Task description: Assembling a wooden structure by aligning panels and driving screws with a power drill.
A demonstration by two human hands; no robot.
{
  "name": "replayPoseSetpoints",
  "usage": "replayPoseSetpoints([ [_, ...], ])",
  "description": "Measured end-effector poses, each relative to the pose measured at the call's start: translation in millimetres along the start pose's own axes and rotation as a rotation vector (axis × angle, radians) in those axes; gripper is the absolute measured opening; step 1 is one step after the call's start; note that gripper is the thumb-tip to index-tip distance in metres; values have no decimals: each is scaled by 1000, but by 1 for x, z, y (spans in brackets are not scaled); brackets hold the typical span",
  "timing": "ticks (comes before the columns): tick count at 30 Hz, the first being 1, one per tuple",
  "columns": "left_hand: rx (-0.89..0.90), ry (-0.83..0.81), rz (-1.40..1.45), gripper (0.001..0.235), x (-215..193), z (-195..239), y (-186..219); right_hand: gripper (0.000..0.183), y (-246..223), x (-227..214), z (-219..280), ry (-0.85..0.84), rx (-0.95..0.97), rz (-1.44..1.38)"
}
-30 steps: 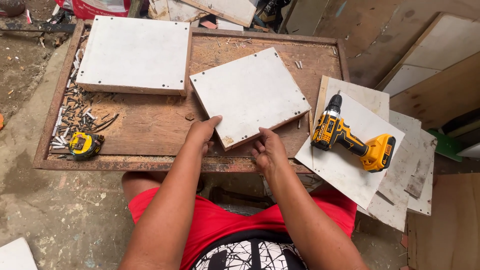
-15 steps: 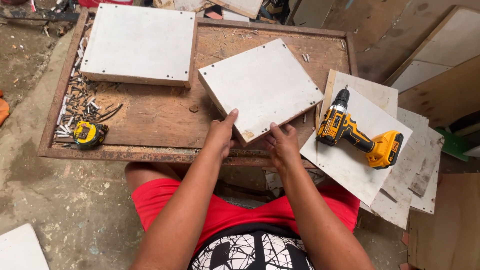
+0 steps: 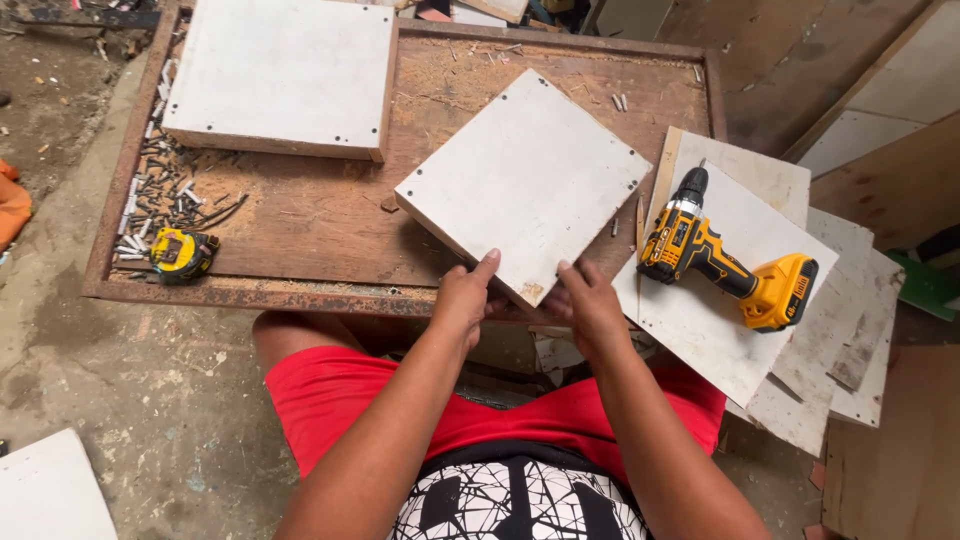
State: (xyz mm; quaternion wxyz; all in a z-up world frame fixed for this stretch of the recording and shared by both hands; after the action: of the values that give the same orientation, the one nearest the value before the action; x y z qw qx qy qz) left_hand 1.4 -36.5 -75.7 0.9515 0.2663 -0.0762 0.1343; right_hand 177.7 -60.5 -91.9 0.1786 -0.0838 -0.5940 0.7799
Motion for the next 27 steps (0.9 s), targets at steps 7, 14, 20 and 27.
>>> replayPoseSetpoints([
  [7,60,-8,-99,100,-6,15,17,45,2,14,21,-132,141,-263],
  [14,710,744,-770,27,-82,-47,61,39,47,2,1,-175,126,-235],
  [20,867,959,-1099,17,-118,-134,81,49,42,5,2,-164,158,-185],
  [27,906,831,-1035,21,-96,-49,23,55,52,7,-2,-150,163,-188],
])
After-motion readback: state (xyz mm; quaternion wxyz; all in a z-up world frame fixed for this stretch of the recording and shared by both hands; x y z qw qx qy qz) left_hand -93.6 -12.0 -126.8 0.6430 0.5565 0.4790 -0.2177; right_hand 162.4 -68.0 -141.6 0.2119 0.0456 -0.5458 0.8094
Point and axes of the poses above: each hand's wrist, its own z-axis away from the middle knuckle, its own x-axis out of the palm, y = z × x, the point moved 2 cm from there along -z, towards the middle knuckle, and after that the axes turned 14 degrees about -x, right-handed, at the moved point
